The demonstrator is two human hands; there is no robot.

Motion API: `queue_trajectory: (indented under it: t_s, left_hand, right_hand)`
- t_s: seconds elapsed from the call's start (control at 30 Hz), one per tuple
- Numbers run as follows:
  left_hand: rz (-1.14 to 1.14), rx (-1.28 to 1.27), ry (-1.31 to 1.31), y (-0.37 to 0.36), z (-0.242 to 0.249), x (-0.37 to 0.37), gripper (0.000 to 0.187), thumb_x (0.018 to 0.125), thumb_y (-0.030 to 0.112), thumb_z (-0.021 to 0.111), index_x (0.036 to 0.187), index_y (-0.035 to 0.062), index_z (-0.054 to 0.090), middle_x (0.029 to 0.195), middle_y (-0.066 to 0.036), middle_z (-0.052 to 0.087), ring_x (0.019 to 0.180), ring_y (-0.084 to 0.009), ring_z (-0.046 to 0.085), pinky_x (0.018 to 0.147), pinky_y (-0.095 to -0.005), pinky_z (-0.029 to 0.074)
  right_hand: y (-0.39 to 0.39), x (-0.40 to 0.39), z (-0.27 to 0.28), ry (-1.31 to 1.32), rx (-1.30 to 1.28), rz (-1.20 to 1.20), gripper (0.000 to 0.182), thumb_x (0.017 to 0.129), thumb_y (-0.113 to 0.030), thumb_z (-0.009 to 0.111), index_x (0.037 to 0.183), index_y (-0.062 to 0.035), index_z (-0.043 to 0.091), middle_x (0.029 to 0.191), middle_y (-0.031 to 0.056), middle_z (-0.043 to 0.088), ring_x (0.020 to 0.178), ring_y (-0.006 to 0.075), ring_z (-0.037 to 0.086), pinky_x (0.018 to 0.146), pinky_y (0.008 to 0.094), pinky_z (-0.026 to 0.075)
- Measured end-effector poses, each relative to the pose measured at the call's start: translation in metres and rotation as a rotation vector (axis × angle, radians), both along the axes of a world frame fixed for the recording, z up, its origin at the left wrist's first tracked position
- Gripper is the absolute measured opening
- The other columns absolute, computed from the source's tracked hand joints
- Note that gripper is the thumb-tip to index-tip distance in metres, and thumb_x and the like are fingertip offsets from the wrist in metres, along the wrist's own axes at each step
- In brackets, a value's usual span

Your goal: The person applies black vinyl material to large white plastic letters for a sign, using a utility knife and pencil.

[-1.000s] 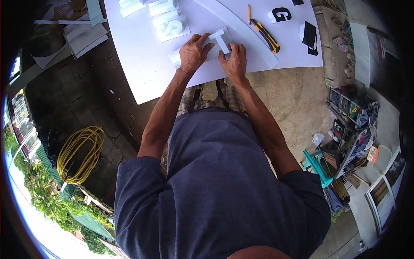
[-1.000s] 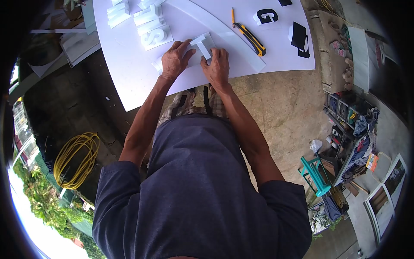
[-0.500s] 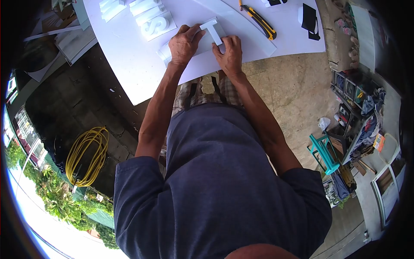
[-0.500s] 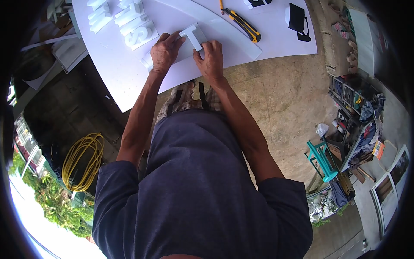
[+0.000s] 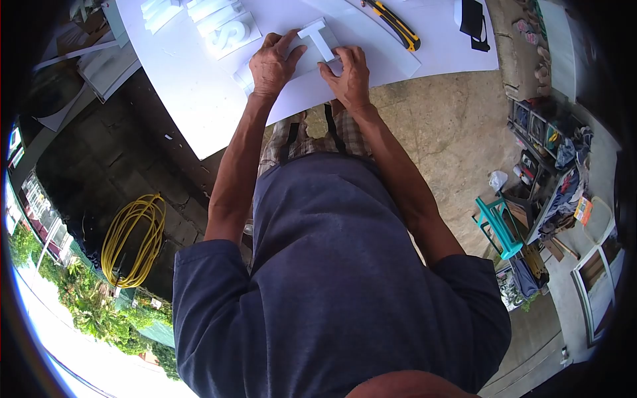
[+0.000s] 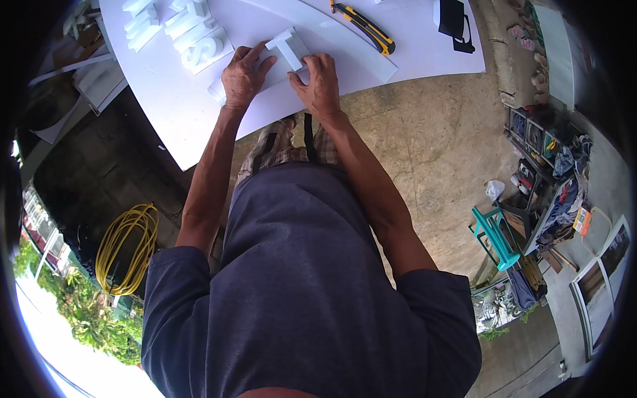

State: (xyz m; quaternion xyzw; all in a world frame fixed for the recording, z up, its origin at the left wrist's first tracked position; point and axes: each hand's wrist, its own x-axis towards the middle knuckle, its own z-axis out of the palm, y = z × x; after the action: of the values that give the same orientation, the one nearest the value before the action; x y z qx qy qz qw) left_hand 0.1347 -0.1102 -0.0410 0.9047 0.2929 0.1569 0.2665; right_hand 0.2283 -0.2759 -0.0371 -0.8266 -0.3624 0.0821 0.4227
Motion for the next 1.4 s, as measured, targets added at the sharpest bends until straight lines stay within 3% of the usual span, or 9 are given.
queue_trajectory:
  t_s: [0.4,0.5,0.7,0.77,0.9,1.0,1.23,1.37,1.4]
  left_hand:
    - [-0.001,0.006,0.016,-0.003,0.001,-0.002,0.041,0.086,0.041,0.077,0.122,0.0231,0.071,0.097,-0.005,0.067,0.076,-0.0264,0.070,0.064,-0.0406,0.056]
    - [-0.022,-0.012,0.030,-0.003,0.000,-0.006,0.048,0.086,0.037,0.077,0.130,0.0183,0.065,0.102,-0.008,0.066,0.081,-0.0289,0.070,0.068,-0.0415,0.057]
    - [-0.036,-0.102,-0.051,-0.007,-0.001,-0.023,0.058,0.086,0.025,0.079,0.137,0.0079,0.057,0.109,-0.010,0.062,0.080,-0.0232,0.066,0.073,-0.0360,0.058]
    - [-0.055,-0.104,-0.112,-0.008,-0.004,-0.027,0.052,0.087,0.023,0.078,0.133,0.0086,0.061,0.115,-0.012,0.060,0.085,-0.0248,0.068,0.077,-0.0372,0.059]
    - [-0.075,-0.108,-0.113,-0.009,-0.008,-0.029,0.046,0.087,0.021,0.077,0.129,0.0081,0.064,0.116,-0.013,0.059,0.091,-0.0273,0.068,0.081,-0.0395,0.059]
    - [-0.083,-0.084,-0.115,-0.009,0.001,-0.026,0.041,0.087,0.020,0.077,0.126,0.0078,0.066,0.117,-0.013,0.058,0.097,-0.0306,0.067,0.084,-0.0411,0.058]
    - [-0.096,-0.129,-0.136,-0.010,0.001,-0.027,0.041,0.088,0.017,0.075,0.126,0.0053,0.066,0.115,-0.014,0.058,0.094,-0.0318,0.066,0.081,-0.0409,0.058]
    - [-0.112,-0.140,-0.126,-0.009,0.005,-0.026,0.039,0.089,0.016,0.075,0.125,0.0043,0.065,0.113,-0.013,0.056,0.094,-0.0309,0.064,0.082,-0.0413,0.057]
    - [-0.110,-0.141,-0.126,-0.008,0.004,-0.026,0.039,0.089,0.016,0.075,0.125,0.0043,0.065,0.113,-0.013,0.056,0.094,-0.0309,0.064,0.082,-0.0413,0.057]
  right_hand:
    - [0.001,-0.001,-0.004,-0.065,-0.036,0.003,0.036,0.081,-0.013,0.079,0.109,-0.0040,0.058,0.108,0.0155,0.054,0.105,0.0382,0.054,0.086,0.0485,0.049]
    - [0.001,0.001,0.007,-0.056,-0.016,0.027,0.038,0.082,-0.014,0.079,0.112,-0.0034,0.058,0.108,0.0153,0.055,0.102,0.0380,0.056,0.086,0.0480,0.049]
    - [-0.002,0.034,0.035,0.073,0.015,-0.088,0.033,0.089,-0.019,0.076,0.114,-0.0022,0.062,0.103,0.0151,0.061,0.090,0.0342,0.060,0.079,0.0467,0.051]
    - [0.011,0.075,0.024,-0.281,-0.042,-0.042,0.026,0.091,-0.020,0.073,0.107,-0.0016,0.066,0.098,0.0160,0.064,0.088,0.0331,0.062,0.076,0.0466,0.052]
    - [0.062,0.140,0.021,-0.609,-0.305,-0.013,0.016,0.090,-0.018,0.070,0.097,-0.0030,0.067,0.083,0.0156,0.066,0.085,0.0359,0.064,0.076,0.0459,0.053]
    - [0.083,0.165,0.001,-0.652,-0.390,-0.014,0.016,0.089,-0.019,0.068,0.094,-0.0041,0.068,0.096,0.0184,0.070,0.092,0.0380,0.065,0.086,0.0512,0.049]
    - [0.098,0.196,-0.046,-0.526,-0.544,-0.083,0.015,0.083,-0.017,0.072,0.090,-0.0041,0.070,0.093,0.0188,0.071,0.098,0.0387,0.064,0.091,0.0500,0.049]
    - [0.097,0.175,-0.009,-0.508,-0.522,-0.086,0.019,0.082,-0.017,0.072,0.092,-0.0019,0.070,0.098,0.0202,0.072,0.099,0.0406,0.064,0.093,0.0491,0.049]
    - [0.096,0.158,0.018,-0.520,-0.417,-0.083,0.016,0.086,-0.016,0.070,0.095,-0.0028,0.068,0.090,0.0177,0.069,0.089,0.0379,0.064,0.083,0.0475,0.051]
